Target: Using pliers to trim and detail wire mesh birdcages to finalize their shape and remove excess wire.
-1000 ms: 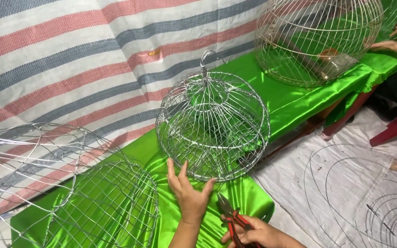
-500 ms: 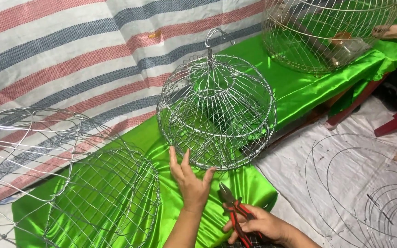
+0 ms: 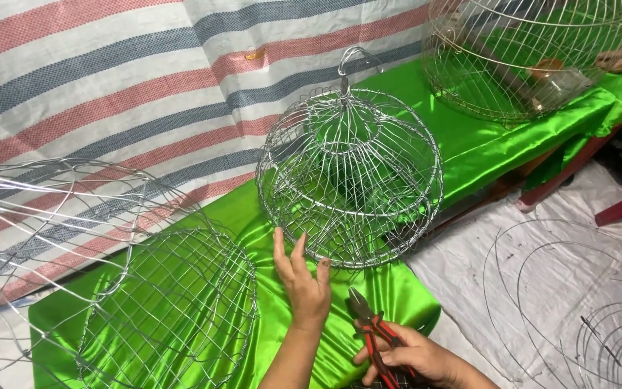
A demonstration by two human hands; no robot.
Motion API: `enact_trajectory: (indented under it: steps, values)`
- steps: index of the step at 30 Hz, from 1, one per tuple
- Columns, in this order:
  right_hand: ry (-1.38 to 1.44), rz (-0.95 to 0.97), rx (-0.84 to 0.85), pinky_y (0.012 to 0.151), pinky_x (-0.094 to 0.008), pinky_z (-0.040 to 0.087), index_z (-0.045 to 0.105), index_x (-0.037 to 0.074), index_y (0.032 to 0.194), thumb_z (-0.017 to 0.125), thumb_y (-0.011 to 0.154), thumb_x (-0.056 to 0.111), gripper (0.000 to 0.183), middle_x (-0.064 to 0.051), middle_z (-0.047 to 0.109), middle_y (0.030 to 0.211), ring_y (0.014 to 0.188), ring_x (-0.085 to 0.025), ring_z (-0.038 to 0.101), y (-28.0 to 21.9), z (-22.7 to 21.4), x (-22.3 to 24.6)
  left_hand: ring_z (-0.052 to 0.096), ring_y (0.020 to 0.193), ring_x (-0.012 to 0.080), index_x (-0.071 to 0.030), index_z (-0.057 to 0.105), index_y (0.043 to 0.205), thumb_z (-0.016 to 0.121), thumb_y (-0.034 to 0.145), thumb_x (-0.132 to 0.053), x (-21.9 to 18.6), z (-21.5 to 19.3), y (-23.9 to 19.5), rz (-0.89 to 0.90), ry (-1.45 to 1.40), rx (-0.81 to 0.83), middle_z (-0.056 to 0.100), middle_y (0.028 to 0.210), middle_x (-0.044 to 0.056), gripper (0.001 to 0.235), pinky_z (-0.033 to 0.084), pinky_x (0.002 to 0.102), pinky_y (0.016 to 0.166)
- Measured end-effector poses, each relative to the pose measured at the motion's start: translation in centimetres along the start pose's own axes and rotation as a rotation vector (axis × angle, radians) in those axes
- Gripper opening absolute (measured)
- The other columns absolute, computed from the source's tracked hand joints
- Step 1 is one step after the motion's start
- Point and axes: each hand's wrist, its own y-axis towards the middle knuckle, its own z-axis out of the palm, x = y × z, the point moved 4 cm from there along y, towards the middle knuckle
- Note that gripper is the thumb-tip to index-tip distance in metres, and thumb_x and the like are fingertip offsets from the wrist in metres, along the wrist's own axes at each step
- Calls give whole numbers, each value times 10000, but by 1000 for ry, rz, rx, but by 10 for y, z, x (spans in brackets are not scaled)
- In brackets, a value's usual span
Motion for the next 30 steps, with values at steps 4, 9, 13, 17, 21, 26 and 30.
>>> enact_trajectory:
  steps: [4, 9, 13, 17, 21, 26, 30]
  values:
    - [-14, -13, -11, 852, -449, 647, 343, 6, 1527, 700, 845, 90, 774, -236, 757, 1220, 909, -384, 815, -1, 3, 3, 166, 1537, 384, -102, 519, 1395, 371, 1025, -497, 0, -1, 2, -11, -33, -15, 146, 1653, 196, 560, 175, 638, 1234]
    - [164, 27, -83, 869, -499, 632, 349, 78, 1558, 623, 798, -37, 816, -281, 686, 1304, 942, -437, 783, -5, 15, 3, 161, 1537, 387, -87, 539, 1392, 475, 1013, -290, -3, -4, 1, -26, -73, -9, 148, 1650, 193, 435, 183, 626, 1237]
    - [182, -25, -209, 875, -470, 641, 504, -5, 1453, 533, 677, -162, 793, -237, 651, 1416, 1073, -400, 746, -7, 22, -8, 170, 1531, 378, -111, 531, 1409, 529, 990, -207, -2, -4, 1, -34, -87, -6, 144, 1649, 189, 430, 198, 625, 1238]
    - [-91, -29, -449, 925, -377, 622, 586, 69, 1459, 700, 831, -58, 651, -180, 813, 1170, 965, -307, 810, -5, -2, -31, 170, 1532, 378, -108, 542, 1403, 545, 985, -179, 0, -4, 1, -31, -88, -12, 146, 1648, 192, 424, 213, 607, 1246]
    - [-605, -189, -550, 969, -262, 468, 738, 78, 1284, 609, 763, -8, 544, -39, 622, 1031, 1012, -171, 653, -7, 8, 2, 190, 1526, 401, -124, 560, 1377, 512, 995, -266, 0, -4, 2, -31, -75, -12, 160, 1643, 206, 410, 184, 636, 1238]
    - [-218, -93, -619, 900, -282, 541, 717, 40, 1342, 565, 804, -131, 585, -78, 698, 1078, 981, -188, 681, -17, 1, -4, 199, 1522, 423, -78, 582, 1324, 490, 1011, -304, -7, -7, 3, -14, -105, -20, 163, 1638, 224, 397, 189, 638, 1241]
    - [-187, -181, -570, 951, -347, 580, 656, 23, 1386, 614, 767, -113, 634, -122, 775, 1209, 1123, -225, 732, -28, -4, 7, 231, 1524, 438, 4, 456, 1383, 544, 984, -329, -29, -15, 4, 162, -27, -103, 163, 1622, 255, 527, 254, 650, 1261]
